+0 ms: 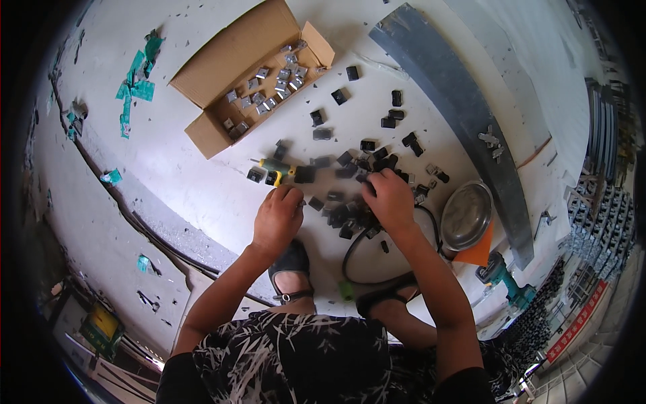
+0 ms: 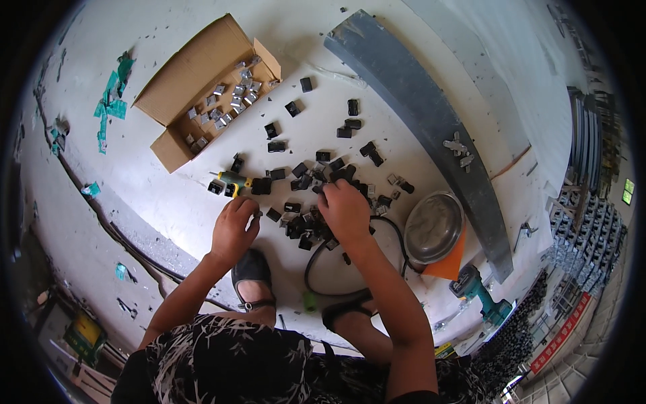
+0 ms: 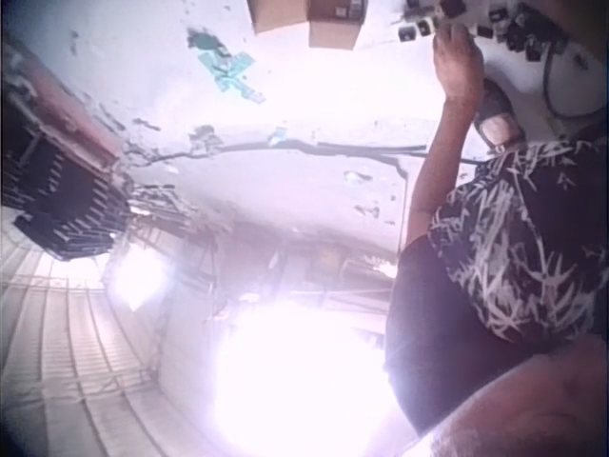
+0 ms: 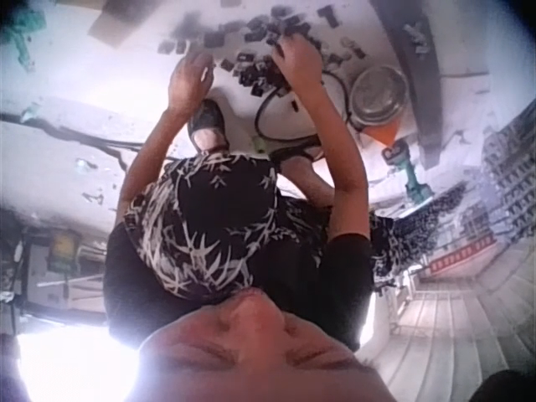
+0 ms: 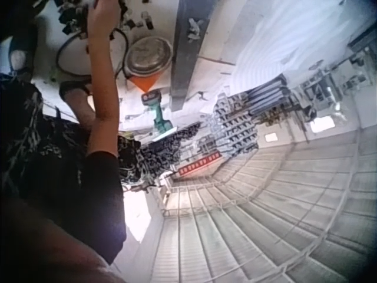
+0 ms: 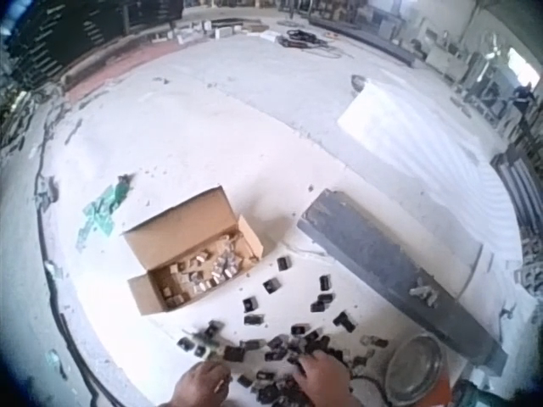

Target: The person sorts a variety of small black and silver metal parts from a circular tray onto a work surface and then places the black parts into a cardboard box.

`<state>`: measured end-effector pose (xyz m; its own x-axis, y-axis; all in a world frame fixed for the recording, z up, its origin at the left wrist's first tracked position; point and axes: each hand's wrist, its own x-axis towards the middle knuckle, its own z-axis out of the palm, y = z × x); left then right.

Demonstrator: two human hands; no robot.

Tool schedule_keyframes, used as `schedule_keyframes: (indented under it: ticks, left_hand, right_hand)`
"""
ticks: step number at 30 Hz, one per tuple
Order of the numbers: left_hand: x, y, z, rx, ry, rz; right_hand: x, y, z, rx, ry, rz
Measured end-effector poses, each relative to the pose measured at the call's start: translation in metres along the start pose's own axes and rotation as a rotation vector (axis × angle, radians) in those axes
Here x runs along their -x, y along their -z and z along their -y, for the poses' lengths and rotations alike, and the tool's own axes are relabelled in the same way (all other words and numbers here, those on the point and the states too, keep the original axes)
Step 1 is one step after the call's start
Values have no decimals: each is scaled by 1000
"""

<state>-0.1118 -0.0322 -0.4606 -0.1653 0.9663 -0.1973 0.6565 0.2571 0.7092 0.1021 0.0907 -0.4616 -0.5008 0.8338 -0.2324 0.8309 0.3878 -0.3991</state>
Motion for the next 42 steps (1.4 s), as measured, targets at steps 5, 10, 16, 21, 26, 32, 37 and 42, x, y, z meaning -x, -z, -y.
schedule_keyframes:
  ticks: [5,10,16,21,26,32,37,42]
  left_hand:
    - [-7,-5,2,108,43,0]
    - [-14,-4,4,264,107,-14]
    - [-26,-3,0,330,176,-46]
    - [-27,0,0,367,202,-55]
    - [-27,-9,0,393,203,-79]
    - [-29,-6,-2,423,219,-55]
    - [-23,3,4,958,362,73]
    - [-8,-2,-3,812,321,275]
  right_hand:
    - [1,15,-13,-319,-55,-21]
    - [1,20,2,-215,-54,-10]
    - [-20,11,16,1,50,-40]
    - [-27,15,6,-66,105,-41]
    - [-59,51,22,-1731,-924,251]
    - [-141,91,113,-1883,-616,310]
    - [-91,67,60,-1031,-196,249]
    - [21,33,34,-277,83,275]
